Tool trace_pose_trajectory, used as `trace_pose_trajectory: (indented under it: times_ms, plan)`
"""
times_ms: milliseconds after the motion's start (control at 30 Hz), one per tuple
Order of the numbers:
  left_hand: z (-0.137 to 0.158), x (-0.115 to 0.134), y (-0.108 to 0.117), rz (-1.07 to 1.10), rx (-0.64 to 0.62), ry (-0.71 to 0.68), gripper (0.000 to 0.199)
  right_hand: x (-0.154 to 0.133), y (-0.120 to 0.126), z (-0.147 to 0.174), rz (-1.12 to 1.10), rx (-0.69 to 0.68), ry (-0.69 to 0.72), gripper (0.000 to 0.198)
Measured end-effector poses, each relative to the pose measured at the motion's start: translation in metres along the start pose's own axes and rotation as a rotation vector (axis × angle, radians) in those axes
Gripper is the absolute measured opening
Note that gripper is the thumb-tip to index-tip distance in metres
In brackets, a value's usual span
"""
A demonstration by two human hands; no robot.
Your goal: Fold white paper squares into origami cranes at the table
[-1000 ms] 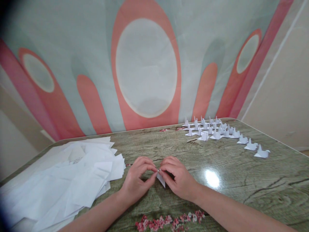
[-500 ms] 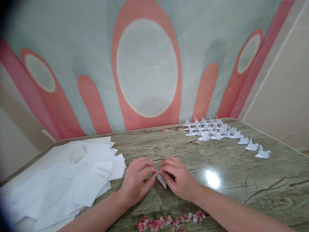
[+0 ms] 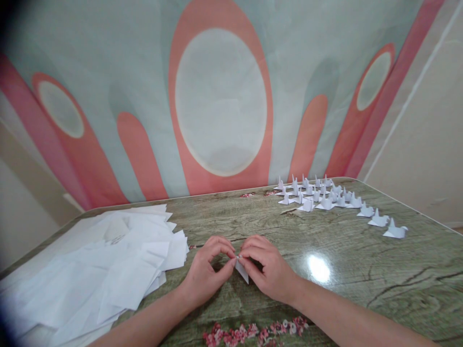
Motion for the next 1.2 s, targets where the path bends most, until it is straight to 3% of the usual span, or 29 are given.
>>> trace_pose_trajectory:
  times_ms: [600,1200]
  plan:
    - [0.0008,0.0059,0.0027,-0.036,0.032,-0.107,0.009,-0.0003,0.0022,0.0005,-0.098,0.034,-0.059,0.012]
    - [0.0003,0.0035,0.0047,0.06,0.08,0.031,0.005,-0.0048,0.005,0.0014,-0.121,0.104,-0.071,0.012]
Point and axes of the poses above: each hand's wrist, its own z-axis away from the middle knuckle, its own y-axis out of the back of the hand, x = y × z, the point moved 7 cm from there along -z, towards the middle knuckle, and after that the axes turned 3 degrees about -x, right-handed, at the moved point
